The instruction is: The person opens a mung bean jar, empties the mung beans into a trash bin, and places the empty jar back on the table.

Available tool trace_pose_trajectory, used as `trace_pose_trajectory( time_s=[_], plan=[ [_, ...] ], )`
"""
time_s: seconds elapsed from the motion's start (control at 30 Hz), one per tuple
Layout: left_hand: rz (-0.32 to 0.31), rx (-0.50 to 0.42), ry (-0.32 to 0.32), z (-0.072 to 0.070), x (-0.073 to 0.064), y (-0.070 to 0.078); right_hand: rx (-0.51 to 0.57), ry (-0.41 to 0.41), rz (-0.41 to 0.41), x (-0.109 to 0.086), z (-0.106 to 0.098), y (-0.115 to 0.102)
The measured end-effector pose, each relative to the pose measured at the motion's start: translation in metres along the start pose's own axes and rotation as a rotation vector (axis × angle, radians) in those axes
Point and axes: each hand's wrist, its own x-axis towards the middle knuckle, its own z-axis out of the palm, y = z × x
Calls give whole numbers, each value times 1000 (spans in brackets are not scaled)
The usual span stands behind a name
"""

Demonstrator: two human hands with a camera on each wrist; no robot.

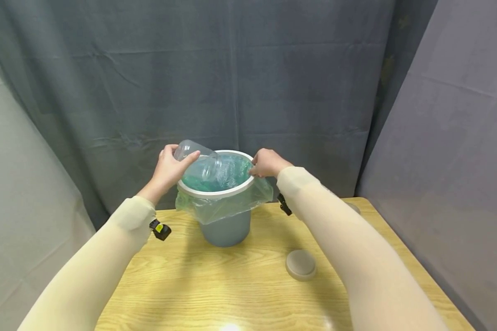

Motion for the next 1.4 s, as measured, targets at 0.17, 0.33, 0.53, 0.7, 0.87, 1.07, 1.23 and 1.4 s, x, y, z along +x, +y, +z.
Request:
trace_pose_trajectory(
  time_s=[0.17, 0.33, 0.53, 0.7, 0.87, 1.07, 1.23, 1.4],
  plan=[
    [-94, -185, 29, -3, -1, -4, 4, -3, -2, 0, 0, -1],
    [-172, -466, 37, -4, -5, -6, 17, -9, 3, 2, 0, 1],
    [-187, -674, 33, -4, -9, -8, 11, -8, -14, 3, 0, 5],
    [-191, -778, 41, -5, -14, -9, 18, 2, -19, 2, 0, 4],
    [-190, -773, 83, -6, -20, -12, 45, 8, -11, 2, 2, 5],
    [-175, -821, 90, -5, -28, -15, 67, 20, -1, 5, 5, 8],
    [-195, -914, 74, -6, -35, -15, 83, 47, -10, 6, 8, 12],
    [-213, -975, 35, -10, -40, -15, 128, 73, -26, 3, 12, 15]
  ],
)
